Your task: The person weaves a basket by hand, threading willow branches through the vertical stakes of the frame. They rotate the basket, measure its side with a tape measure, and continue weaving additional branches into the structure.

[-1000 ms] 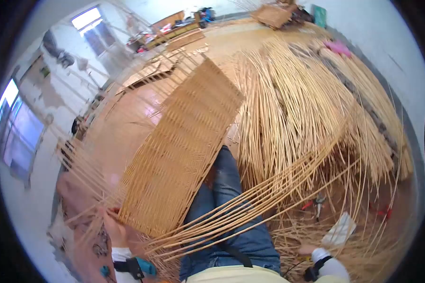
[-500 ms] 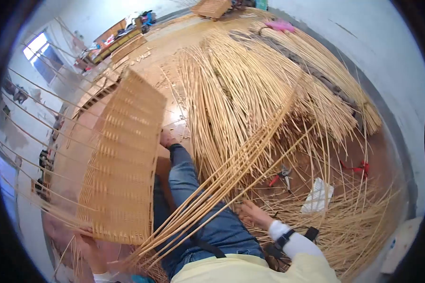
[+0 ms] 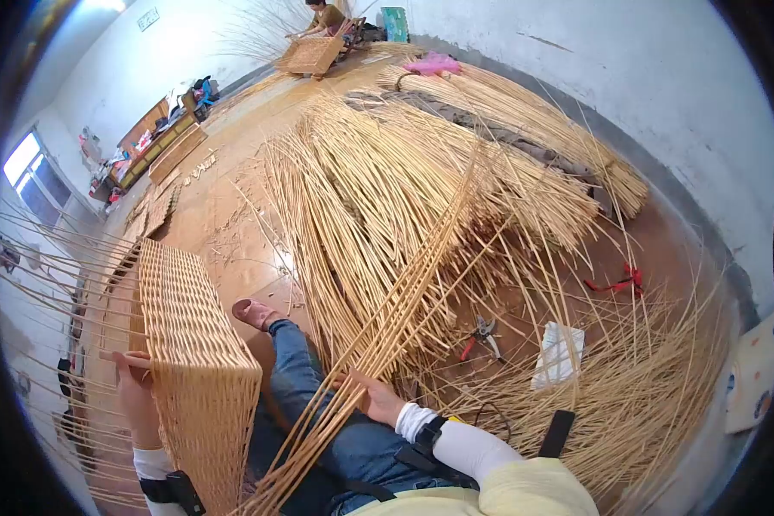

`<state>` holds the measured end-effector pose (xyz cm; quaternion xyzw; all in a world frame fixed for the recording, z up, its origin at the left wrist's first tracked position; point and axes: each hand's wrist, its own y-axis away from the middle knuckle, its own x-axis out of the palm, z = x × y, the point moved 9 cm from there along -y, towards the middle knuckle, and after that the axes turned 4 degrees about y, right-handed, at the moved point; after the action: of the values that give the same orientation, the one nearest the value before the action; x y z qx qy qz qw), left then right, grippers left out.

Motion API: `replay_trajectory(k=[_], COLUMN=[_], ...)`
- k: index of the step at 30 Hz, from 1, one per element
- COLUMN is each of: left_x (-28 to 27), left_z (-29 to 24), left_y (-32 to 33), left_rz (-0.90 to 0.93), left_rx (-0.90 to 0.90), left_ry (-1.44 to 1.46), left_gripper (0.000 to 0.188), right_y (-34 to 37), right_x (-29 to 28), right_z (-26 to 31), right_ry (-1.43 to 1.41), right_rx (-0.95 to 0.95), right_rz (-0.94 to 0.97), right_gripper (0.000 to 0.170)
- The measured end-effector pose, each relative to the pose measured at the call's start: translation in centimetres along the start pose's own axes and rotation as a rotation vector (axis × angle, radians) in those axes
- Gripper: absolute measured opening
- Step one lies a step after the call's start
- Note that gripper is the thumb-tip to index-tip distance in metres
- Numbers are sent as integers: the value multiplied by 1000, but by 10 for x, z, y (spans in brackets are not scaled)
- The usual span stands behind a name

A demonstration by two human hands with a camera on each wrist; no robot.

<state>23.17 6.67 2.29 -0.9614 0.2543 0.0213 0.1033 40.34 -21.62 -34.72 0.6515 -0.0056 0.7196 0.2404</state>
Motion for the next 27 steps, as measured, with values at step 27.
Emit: replay_trajectory(k=[27], left_x=[155], left_z=[33], left_y=[-19], left_rz=[316], left_rx=[23], left_ry=[56], left_gripper=[46], right_y=[-16], right_x=[149], right_z=[150], right_ry=[2549], right_rx=[-958], right_rz=[-26], right_gripper=[43])
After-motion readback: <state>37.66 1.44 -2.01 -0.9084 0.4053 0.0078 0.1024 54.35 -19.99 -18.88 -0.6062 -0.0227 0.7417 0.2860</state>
